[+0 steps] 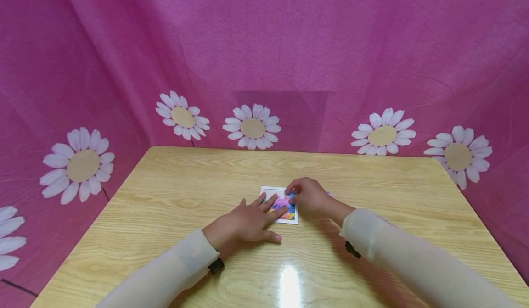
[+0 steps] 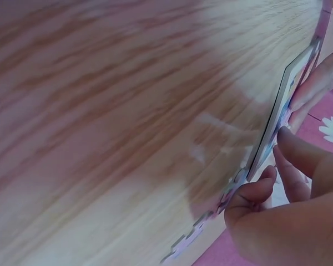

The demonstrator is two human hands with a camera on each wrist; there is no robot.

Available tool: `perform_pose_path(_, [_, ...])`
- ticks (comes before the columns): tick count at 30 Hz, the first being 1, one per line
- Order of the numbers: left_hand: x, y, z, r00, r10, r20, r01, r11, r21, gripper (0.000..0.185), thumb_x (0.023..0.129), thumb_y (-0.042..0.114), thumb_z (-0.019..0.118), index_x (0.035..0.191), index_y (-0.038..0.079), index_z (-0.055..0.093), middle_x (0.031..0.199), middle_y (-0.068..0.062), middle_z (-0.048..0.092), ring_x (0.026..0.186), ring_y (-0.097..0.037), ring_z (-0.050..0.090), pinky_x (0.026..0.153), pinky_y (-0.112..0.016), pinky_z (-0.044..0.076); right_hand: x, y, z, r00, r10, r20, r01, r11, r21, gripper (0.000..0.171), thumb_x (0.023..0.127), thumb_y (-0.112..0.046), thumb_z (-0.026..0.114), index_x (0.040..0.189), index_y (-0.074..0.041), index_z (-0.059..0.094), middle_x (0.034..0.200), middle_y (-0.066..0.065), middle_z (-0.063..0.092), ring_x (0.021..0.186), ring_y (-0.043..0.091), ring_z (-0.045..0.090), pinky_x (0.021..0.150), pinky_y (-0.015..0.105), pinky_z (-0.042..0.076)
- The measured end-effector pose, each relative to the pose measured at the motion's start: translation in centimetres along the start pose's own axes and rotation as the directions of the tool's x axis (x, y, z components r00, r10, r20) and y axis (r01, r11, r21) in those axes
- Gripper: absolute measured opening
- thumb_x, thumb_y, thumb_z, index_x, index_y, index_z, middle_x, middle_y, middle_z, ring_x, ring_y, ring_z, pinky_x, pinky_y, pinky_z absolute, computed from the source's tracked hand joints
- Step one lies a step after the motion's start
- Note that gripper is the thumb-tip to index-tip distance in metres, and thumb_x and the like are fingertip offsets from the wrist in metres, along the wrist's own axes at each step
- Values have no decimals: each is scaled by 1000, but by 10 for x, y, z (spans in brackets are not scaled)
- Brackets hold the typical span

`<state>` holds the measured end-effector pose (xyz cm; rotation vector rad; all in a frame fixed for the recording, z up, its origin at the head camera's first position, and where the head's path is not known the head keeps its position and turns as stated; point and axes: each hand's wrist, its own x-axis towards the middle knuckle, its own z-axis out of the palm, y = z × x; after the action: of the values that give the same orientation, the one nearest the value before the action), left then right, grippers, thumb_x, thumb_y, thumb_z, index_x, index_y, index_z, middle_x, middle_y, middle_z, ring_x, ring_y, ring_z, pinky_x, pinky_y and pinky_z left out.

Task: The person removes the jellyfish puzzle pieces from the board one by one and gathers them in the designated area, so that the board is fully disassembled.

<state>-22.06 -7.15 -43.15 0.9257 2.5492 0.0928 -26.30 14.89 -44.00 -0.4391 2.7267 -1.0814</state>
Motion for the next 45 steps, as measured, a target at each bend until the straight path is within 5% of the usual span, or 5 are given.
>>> perform_pose_path(11, [1,0,1,1000,-2,6,2,1000,10,83,93,75,51,163,45,18,174,2,5,160,-30,3,118,-72,19,7,-1,2,999,-4,33,6,998,-65,13,84,1,79,93,-6,75,77,4,59,78,18,52,74,32,43])
perform_pose_path(20, [2,-1,1,1000,0,7,0,1000,21,83,93,75,50,163,45,17,174,2,5,160,-31,3,117,-72,19,1,-3,0,996,-87,-11,86,993,-84,14,80,1,79,86,-11,74,91,8,63,97,26,53,89,40,45])
perform_pose_path(32, [-1,1,-1,1000,-4,10,4,1000,20,82,94,73,51,164,44,18,174,1,4,160,-31,4,118,-71,20,7,-1,0,1000,0,-8,0,1000,-13,33,83,4,78,114,-4,67,103,14,67,93,26,60,88,43,49])
perform_pose_path(45, [-3,3,-3,1000,-5,12,4,1000,29,82,95,72,52,164,42,19,174,1,5,160,-31,5,117,-72,21,6,-3,-4,1000,2,7,-2,1000,-16,17,91,-2,74,107,-8,72,103,12,75,102,28,68,90,45,53])
